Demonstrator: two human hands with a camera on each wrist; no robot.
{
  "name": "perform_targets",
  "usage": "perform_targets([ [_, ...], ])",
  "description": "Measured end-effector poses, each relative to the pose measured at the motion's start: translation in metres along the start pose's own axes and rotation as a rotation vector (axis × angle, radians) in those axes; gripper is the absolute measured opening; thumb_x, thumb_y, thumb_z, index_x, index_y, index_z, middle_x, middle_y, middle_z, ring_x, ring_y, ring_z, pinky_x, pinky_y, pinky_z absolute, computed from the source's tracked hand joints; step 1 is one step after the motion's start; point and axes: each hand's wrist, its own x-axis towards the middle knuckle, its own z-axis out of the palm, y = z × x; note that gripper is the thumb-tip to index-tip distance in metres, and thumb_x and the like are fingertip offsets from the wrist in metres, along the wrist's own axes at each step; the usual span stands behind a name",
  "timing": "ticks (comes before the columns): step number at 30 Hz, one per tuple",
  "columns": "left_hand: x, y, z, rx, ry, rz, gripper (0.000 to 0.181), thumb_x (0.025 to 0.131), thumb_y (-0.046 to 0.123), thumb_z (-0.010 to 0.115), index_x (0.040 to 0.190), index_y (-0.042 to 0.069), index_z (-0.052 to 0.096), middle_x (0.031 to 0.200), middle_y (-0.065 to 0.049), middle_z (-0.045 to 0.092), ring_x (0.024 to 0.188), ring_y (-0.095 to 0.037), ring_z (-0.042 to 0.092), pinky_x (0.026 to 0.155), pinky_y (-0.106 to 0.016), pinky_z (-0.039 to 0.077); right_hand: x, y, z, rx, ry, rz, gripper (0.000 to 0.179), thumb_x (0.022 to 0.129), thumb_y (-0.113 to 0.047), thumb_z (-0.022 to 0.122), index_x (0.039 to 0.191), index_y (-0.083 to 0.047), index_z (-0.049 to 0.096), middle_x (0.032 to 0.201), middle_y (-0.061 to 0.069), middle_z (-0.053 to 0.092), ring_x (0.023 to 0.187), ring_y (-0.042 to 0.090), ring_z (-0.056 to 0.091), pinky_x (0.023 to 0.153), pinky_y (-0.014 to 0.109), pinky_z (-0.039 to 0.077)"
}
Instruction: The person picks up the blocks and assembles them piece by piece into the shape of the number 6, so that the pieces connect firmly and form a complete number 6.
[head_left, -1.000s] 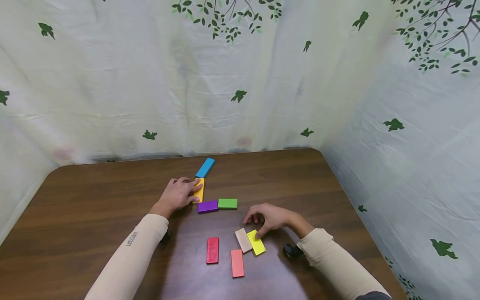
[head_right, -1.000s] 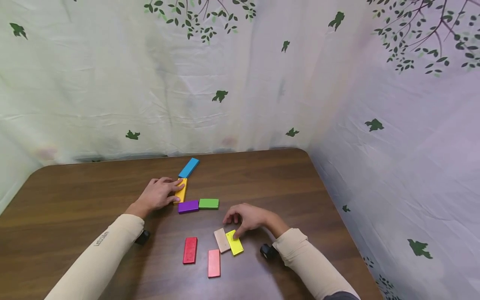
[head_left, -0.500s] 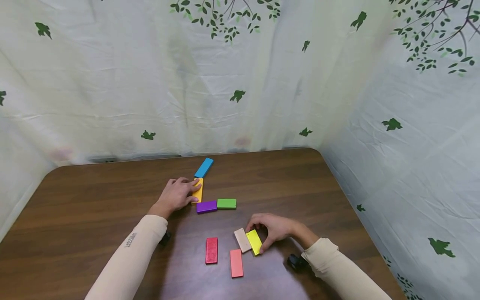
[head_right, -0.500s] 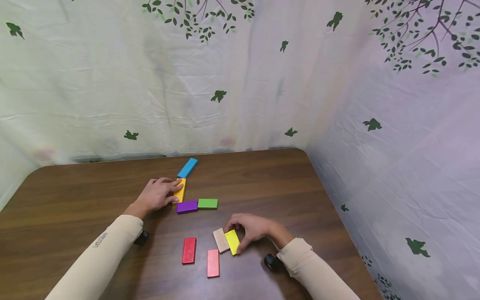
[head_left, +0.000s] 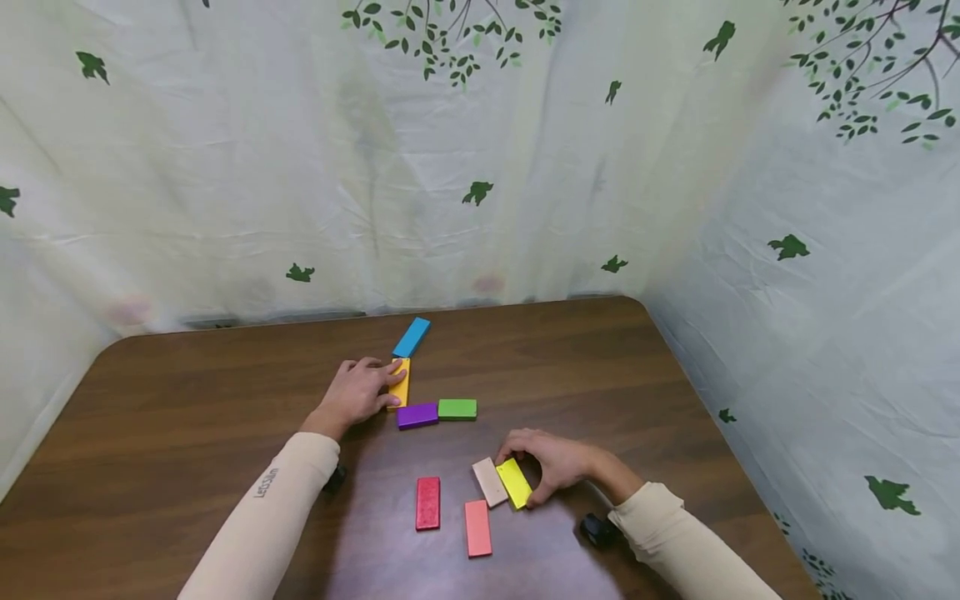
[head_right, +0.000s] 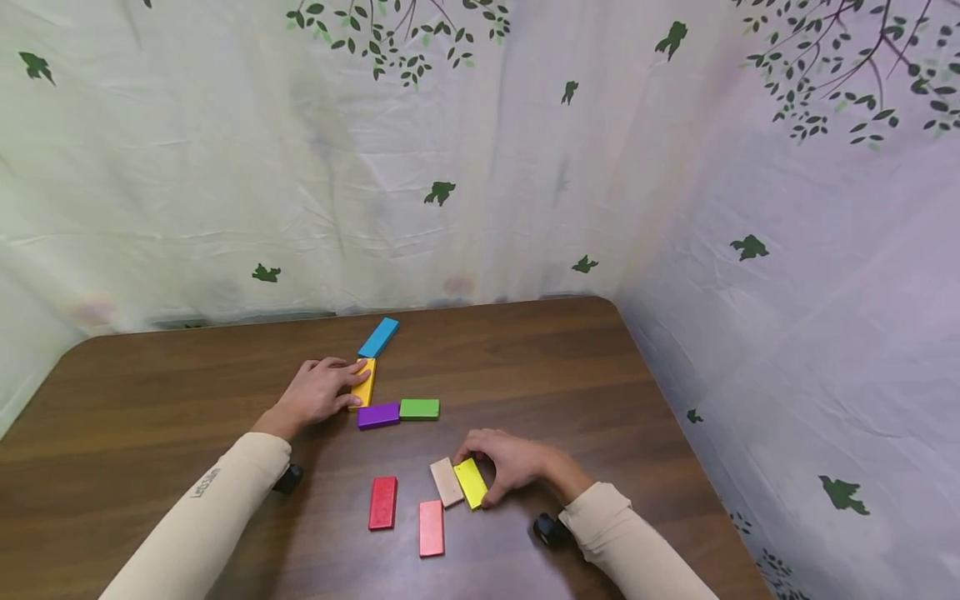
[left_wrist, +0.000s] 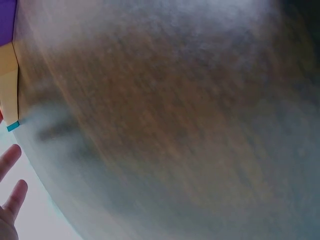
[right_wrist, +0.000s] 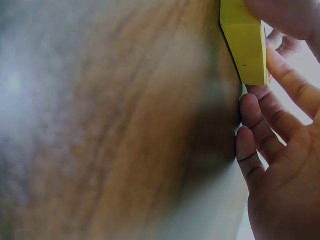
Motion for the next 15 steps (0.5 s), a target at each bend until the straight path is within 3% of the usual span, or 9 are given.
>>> perform_targets([
  [7, -0.0005, 0.003, -0.0006, 0.007, -0.001, 0.0, 0.059, 0.087, 0.038, 0.068, 0.138, 0.014, 0.052, 0.146, -0.009, 0.046, 0.128, -0.04, 0.041, 0.098, -0.059, 0.032, -0.0027, 0.0015, 0.0003, 0.039, 0.015, -0.016, 0.054, 0.072, -0.02, 0.083, 0.121, -0.015, 0.06, 0.122, -0.004, 0.056, 0.112, 0.01, 0.048, 0.099, 0.028, 0.04],
  [15, -0.0015, 0.0049, -0.0032, 0.002, 0.015, -0.003, 0.058, 0.087, 0.037, 0.069, 0.137, 0.013, 0.053, 0.145, -0.01, 0.048, 0.127, -0.04, 0.043, 0.098, -0.059, 0.032, -0.0003, 0.0047, -0.0068, 0.002, -0.002, 0.017, 0.055, 0.074, -0.021, 0.083, 0.124, -0.016, 0.061, 0.124, -0.003, 0.055, 0.113, 0.012, 0.047, 0.099, 0.031, 0.04],
])
